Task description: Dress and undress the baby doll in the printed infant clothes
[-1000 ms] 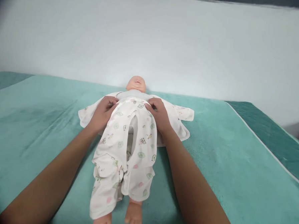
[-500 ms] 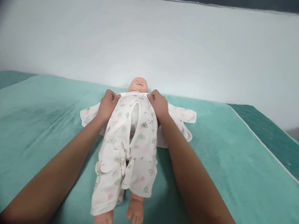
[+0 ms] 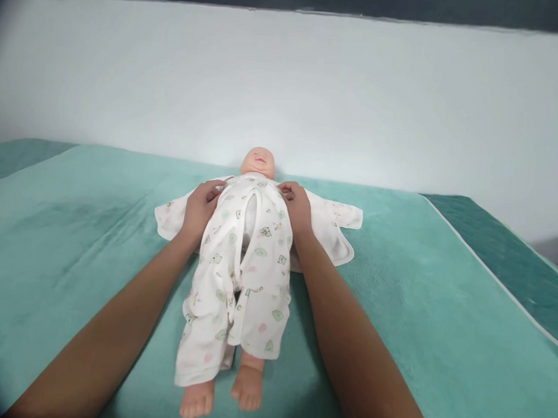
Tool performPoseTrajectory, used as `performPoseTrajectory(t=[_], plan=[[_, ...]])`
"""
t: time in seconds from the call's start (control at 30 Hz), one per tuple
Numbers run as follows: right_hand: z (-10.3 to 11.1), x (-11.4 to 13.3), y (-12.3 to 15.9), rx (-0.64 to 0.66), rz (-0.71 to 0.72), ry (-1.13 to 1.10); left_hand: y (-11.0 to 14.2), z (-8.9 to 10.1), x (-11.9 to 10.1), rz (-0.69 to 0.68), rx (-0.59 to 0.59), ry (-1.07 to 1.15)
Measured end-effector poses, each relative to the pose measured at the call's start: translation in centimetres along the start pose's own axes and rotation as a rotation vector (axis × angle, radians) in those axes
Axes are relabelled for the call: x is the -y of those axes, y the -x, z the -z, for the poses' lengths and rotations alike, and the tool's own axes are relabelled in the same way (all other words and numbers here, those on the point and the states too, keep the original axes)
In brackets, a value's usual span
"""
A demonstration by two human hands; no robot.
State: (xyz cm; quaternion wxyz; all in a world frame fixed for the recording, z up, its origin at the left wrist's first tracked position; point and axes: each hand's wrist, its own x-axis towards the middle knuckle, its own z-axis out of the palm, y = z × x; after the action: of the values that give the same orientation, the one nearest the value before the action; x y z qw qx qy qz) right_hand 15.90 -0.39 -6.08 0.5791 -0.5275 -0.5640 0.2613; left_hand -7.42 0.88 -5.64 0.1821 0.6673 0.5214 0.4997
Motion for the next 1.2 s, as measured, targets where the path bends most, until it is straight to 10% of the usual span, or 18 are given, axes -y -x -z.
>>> performPoseTrajectory(t=[0.17,0.6,1.2], plan=[[1.5,0.3,2.6,0.002,0.090,0.130,1.2,0.9,-0.3,-0.079,0.135,0.001],[3.5,0.1,5.3,0.335,-0.456,-0.344,4.1,3.3,-1.6,0.445,0.438,0.392],[4.1,1.4,5.2,0.428,-0.526,-0.553,4.5,3.2,-1.2,0.664,0.579,0.859]])
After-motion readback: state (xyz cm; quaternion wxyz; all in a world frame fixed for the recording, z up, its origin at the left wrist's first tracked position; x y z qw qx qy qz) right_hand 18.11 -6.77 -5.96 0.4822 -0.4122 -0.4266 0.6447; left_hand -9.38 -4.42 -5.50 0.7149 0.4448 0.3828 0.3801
